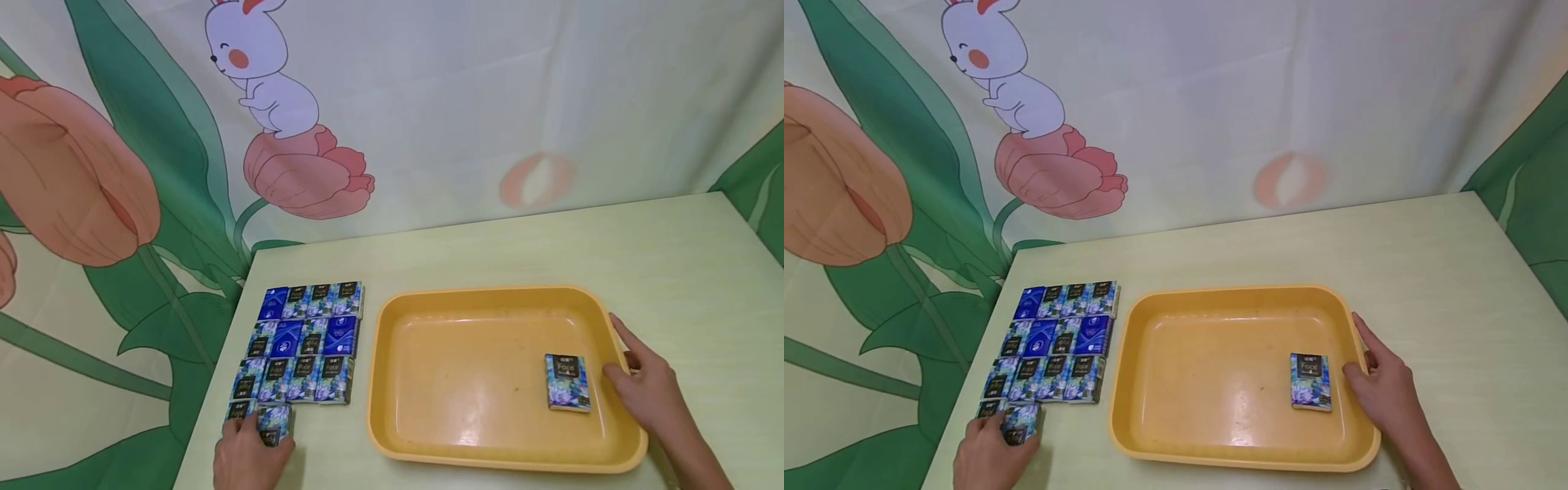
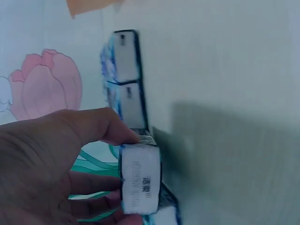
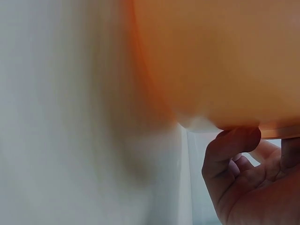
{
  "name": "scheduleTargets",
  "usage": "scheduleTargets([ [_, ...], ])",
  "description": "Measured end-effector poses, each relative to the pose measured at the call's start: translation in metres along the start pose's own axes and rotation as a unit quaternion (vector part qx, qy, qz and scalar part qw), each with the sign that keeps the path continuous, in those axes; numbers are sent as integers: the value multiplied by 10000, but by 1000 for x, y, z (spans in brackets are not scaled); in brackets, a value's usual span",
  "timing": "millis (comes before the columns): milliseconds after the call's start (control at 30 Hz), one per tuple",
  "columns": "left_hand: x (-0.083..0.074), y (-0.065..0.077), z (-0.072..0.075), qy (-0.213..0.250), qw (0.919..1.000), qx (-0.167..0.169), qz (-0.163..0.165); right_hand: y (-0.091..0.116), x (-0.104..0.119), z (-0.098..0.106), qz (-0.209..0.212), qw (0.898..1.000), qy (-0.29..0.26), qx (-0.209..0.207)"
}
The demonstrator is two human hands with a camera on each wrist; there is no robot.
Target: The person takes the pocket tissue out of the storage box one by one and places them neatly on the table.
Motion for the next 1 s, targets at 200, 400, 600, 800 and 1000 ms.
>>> scheduleTargets([
  [200, 6, -7, -10, -117, 9999, -14, -66, 0, 0, 0, -27, 10000, 19, 36],
  [400, -2, -4, -2, -207, 9995, -231, -39, 1, 1, 2, -59, 10000, 38, 23],
  [600, -45, 20, 23, 156, 9959, -597, -667, 1, 1, 2, -61, 10000, 34, 29],
  [800, -109, 47, 53, 563, 9804, -1046, -1572, 1, 1, 2, -74, 10000, 22, 29],
  [1000, -165, 72, 68, 755, 9571, -1209, -2522, 0, -1, 1, -58, 10000, 5, 45],
])
Point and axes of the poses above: each hand's wrist, its own y-axis away from the middle knuckle, its own z-axis out of the back of the hand, x = y × z, the point moved 9 cm from there along -y, towards the middle knuckle, and after that the axes turned 8 degrees about -y, right-handed, at the moved point
